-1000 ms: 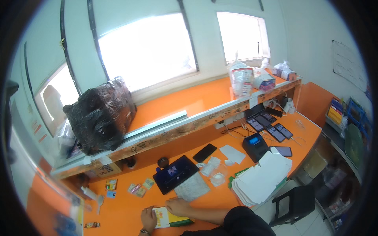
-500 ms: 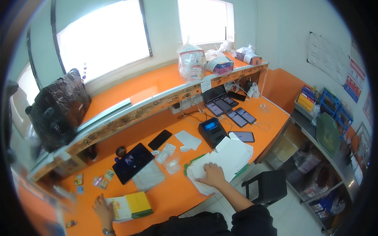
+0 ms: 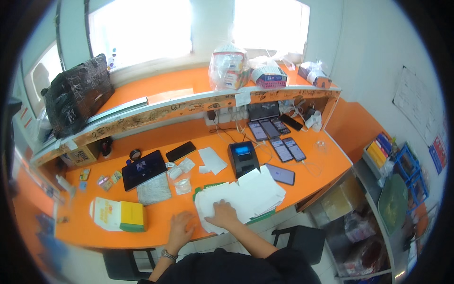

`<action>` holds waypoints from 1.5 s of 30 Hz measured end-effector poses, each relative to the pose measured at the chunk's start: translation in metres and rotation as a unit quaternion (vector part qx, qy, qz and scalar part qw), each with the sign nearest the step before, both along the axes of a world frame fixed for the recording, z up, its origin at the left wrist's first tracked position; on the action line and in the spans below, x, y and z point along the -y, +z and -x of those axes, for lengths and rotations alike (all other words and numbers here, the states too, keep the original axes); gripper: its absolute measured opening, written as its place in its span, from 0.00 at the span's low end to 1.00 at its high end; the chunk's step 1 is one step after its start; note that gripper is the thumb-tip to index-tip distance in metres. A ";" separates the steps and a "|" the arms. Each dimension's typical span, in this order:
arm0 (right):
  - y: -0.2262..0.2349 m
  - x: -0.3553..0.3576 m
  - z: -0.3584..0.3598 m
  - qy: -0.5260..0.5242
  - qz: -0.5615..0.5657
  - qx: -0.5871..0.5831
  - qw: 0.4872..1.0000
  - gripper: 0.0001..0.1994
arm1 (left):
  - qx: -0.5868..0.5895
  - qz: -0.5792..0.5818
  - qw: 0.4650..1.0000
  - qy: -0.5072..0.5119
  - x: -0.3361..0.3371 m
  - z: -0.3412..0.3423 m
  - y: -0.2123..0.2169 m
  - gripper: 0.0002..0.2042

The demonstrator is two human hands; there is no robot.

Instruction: The person folds flat paperboard pieces into small rectangular boxes at a counter. They repeatedly pick up a piece, fold the sides, and tuck the flaps to form a box, then place it on the counter. The process is repeated for multiple units.

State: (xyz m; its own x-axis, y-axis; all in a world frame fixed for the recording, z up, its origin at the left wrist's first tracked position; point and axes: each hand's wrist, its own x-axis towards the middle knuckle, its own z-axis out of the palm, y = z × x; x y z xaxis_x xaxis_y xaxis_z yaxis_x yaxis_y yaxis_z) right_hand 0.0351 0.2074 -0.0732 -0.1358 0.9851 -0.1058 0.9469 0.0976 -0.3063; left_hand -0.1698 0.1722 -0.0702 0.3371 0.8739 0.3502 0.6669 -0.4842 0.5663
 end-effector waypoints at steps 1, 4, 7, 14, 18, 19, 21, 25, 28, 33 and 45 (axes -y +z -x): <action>0.001 -0.003 -0.006 0.005 0.019 -0.021 1.000 0.33 | 0.045 0.035 0.998 -0.004 0.002 -0.015 -0.010 0.18; 0.005 -0.008 -0.017 -0.002 0.079 -0.070 0.994 0.33 | 0.125 0.150 0.980 0.043 0.013 -0.045 -0.031 0.20; 0.002 -0.004 -0.014 0.031 0.035 -0.031 0.998 0.33 | 0.257 0.176 0.946 0.087 0.023 -0.067 -0.047 0.22; -0.014 -0.001 -0.017 0.029 -0.007 -0.050 0.998 0.33 | 0.350 0.163 0.913 0.130 0.061 -0.078 -0.061 0.23; -0.016 0.003 -0.034 0.093 -0.012 -0.130 0.987 0.31 | 0.220 0.125 0.958 0.134 0.057 -0.073 -0.060 0.21; -0.016 0.006 -0.040 0.110 0.002 -0.159 0.981 0.31 | 0.215 0.120 0.960 0.132 0.054 -0.075 -0.060 0.21; -0.015 0.017 -0.051 0.173 -0.033 -0.179 0.968 0.32 | 0.204 0.101 0.964 0.136 0.052 -0.080 -0.060 0.20; -0.017 0.040 -0.053 0.189 -0.091 -0.157 0.965 0.35 | 0.160 0.057 0.974 0.152 0.055 -0.088 -0.057 0.20; -0.024 0.042 -0.051 0.171 -0.107 -0.149 0.968 0.36 | 0.152 0.061 0.975 0.151 0.057 -0.089 -0.050 0.20; -0.027 0.025 -0.069 0.170 0.017 -0.347 0.922 0.19 | 0.141 0.065 0.976 0.154 0.051 -0.089 -0.031 0.24; 0.131 0.097 -0.132 0.080 -0.157 -0.447 0.877 0.05 | 0.271 -0.032 0.961 0.036 0.024 -0.107 0.079 0.25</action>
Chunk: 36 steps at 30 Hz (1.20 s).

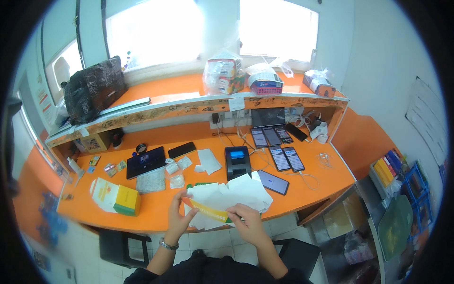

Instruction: The person folds flat paperboard pieces into small rectangular boxes at a counter. They repeatedly pick up a piece, fold the sides, and tuck the flaps to form a box, then place it on the counter. The process is repeated for multiple units.

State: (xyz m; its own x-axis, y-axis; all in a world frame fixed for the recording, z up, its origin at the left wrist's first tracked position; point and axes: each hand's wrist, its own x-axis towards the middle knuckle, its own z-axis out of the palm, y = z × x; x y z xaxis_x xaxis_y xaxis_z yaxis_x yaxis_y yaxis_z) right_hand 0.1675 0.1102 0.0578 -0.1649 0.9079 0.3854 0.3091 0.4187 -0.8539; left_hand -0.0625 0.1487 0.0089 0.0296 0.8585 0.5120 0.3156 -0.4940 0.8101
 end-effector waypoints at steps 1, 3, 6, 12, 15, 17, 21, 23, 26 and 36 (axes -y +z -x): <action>0.006 0.003 -0.004 -0.012 -0.017 -0.018 1.000 0.05 | 0.049 0.028 0.997 -0.059 0.000 -0.001 0.008 0.21; 0.010 0.006 -0.010 -0.119 -0.087 -0.081 0.986 0.06 | 0.130 0.090 0.979 -0.129 0.002 -0.004 0.019 0.15; 0.007 0.021 -0.030 -0.227 -0.168 -0.139 0.949 0.07 | 0.220 0.144 0.955 -0.139 0.010 -0.007 0.030 0.08; -0.005 0.045 -0.014 -0.179 -0.228 -0.193 0.937 0.06 | 0.379 0.085 0.918 -0.084 0.024 -0.011 0.056 0.04; -0.004 0.050 0.025 -0.120 -0.258 -0.001 0.959 0.17 | 0.474 0.076 0.874 -0.075 0.044 -0.028 0.056 0.06; 0.000 0.051 0.041 -0.112 -0.333 0.095 0.932 0.20 | 0.490 0.127 0.852 -0.131 0.064 -0.039 0.047 0.05; 0.005 0.059 0.052 -0.124 -0.346 0.146 0.918 0.21 | 0.471 0.153 0.841 -0.216 0.074 -0.025 0.031 0.06; 0.005 0.064 0.053 -0.099 -0.346 0.096 0.928 0.23 | 0.415 0.130 0.875 -0.214 0.078 -0.016 0.026 0.06; 0.003 0.082 0.069 -0.066 -0.354 0.081 0.929 0.26 | 0.444 0.163 0.866 -0.161 0.097 -0.012 0.024 0.04; 0.005 0.134 0.124 -0.112 -0.295 0.098 0.944 0.24 | 0.499 0.124 0.847 -0.138 0.157 0.015 0.020 0.07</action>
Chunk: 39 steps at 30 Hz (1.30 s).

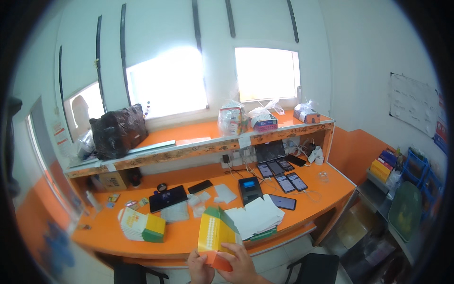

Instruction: The person folds flat paperboard pieces into small rectangular boxes at a counter. They repeatedly pick up a piece, fold the sides, and tuck the flaps to form a box, then place it on the counter. The process is repeated for multiple units.

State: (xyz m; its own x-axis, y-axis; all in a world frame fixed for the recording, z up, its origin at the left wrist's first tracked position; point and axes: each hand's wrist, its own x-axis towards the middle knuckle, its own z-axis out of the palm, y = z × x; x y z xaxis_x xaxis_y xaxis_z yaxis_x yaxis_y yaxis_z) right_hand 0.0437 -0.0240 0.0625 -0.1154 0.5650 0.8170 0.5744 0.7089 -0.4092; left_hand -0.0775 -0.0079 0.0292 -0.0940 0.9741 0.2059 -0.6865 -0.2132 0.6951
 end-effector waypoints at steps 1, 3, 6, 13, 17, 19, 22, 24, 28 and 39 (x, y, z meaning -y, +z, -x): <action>-0.001 0.004 0.007 0.013 0.013 -0.013 1.000 0.23 | -0.041 -0.006 0.999 0.014 0.008 0.013 -0.002 0.08; -0.005 0.014 0.025 0.049 0.028 -0.032 0.998 0.19 | -0.114 -0.013 0.992 0.050 0.030 0.043 -0.008 0.10; -0.012 0.038 0.059 0.110 0.044 -0.036 0.992 0.12 | -0.244 0.050 0.965 0.086 0.071 0.103 -0.017 0.11; -0.037 0.104 0.153 0.208 0.089 -0.013 0.974 0.08 | -0.523 0.077 0.808 0.260 0.185 0.208 -0.028 0.05; -0.056 0.130 0.184 0.237 0.127 -0.036 0.963 0.11 | -0.628 0.088 0.698 0.334 0.224 0.223 -0.050 0.05; -0.063 0.142 0.197 0.249 0.179 -0.084 0.948 0.10 | -0.636 0.072 0.676 0.365 0.239 0.223 -0.060 0.07; -0.065 0.153 0.213 0.274 0.241 -0.119 0.923 0.09 | -0.692 0.089 0.617 0.364 0.250 0.226 -0.068 0.09; -0.063 0.157 0.219 0.278 0.264 -0.114 0.917 0.08 | -0.670 0.093 0.644 0.356 0.252 0.226 -0.069 0.08; -0.060 0.158 0.209 0.235 0.307 -0.087 0.918 0.06 | -0.629 0.045 0.671 0.391 0.245 0.214 -0.067 0.07; -0.053 0.120 0.153 0.180 0.342 -0.202 0.900 0.08 | -0.551 -0.032 0.763 0.336 0.176 0.162 -0.056 0.06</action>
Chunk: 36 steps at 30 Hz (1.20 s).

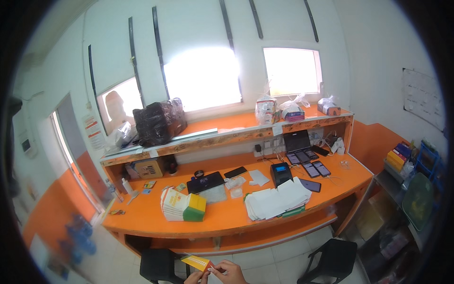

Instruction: The person folds flat paperboard pieces into small rectangular boxes at a counter. They repeatedly pick up a piece, fold the sides, and tuck the flaps to form a box, then place it on the counter. The process is repeated for multiple units.

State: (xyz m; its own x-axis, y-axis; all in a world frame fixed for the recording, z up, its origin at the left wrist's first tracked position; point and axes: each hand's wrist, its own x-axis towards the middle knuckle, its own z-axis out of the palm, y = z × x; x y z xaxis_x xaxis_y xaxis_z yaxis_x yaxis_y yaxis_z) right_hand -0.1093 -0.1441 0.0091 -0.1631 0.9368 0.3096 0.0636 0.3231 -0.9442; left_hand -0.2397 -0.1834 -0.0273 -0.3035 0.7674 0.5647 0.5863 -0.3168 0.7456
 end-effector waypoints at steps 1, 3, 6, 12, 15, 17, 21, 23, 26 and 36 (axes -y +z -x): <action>0.001 -0.005 -0.003 -0.012 -0.027 -0.007 1.000 0.08 | 0.009 0.001 1.000 -0.016 -0.008 -0.007 0.000 0.06; 0.003 -0.017 -0.013 -0.028 -0.068 0.003 0.997 0.08 | 0.042 0.025 0.998 -0.030 -0.020 -0.021 0.000 0.07; 0.005 -0.038 -0.031 -0.047 -0.119 0.049 0.991 0.08 | 0.067 0.065 0.994 -0.050 -0.042 -0.036 0.004 0.07; 0.013 -0.073 -0.073 -0.094 -0.225 0.101 0.964 0.08 | 0.134 0.124 0.979 -0.089 -0.087 -0.074 0.008 0.06; 0.015 -0.085 -0.093 -0.110 -0.259 0.119 0.952 0.09 | 0.129 0.162 0.974 -0.096 -0.100 -0.090 0.009 0.07; 0.013 -0.092 -0.104 -0.111 -0.267 0.120 0.950 0.10 | 0.138 0.156 0.971 -0.119 -0.106 -0.099 0.010 0.07; 0.003 -0.095 -0.121 -0.126 -0.246 0.127 0.952 0.09 | 0.139 0.161 0.960 -0.179 -0.113 -0.110 0.015 0.07; -0.003 -0.097 -0.128 -0.145 -0.255 0.134 0.946 0.08 | 0.109 0.165 0.955 -0.220 -0.118 -0.111 0.019 0.08; -0.009 -0.103 -0.135 -0.138 -0.217 0.145 0.955 0.05 | 0.089 0.188 0.944 -0.256 -0.130 -0.112 0.024 0.08; 0.011 -0.131 -0.160 -0.164 -0.188 0.184 0.951 0.05 | 0.127 0.095 0.958 -0.238 -0.174 -0.136 0.019 0.06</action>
State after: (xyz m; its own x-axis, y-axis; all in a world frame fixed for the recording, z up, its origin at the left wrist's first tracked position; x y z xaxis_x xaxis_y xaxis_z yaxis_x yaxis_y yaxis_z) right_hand 0.0512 -0.0129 0.0198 -0.0431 0.7897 0.6120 0.5233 0.5397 -0.6595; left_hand -0.1034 -0.0091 -0.0083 -0.0033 0.9350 0.3547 0.2006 -0.3468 0.9162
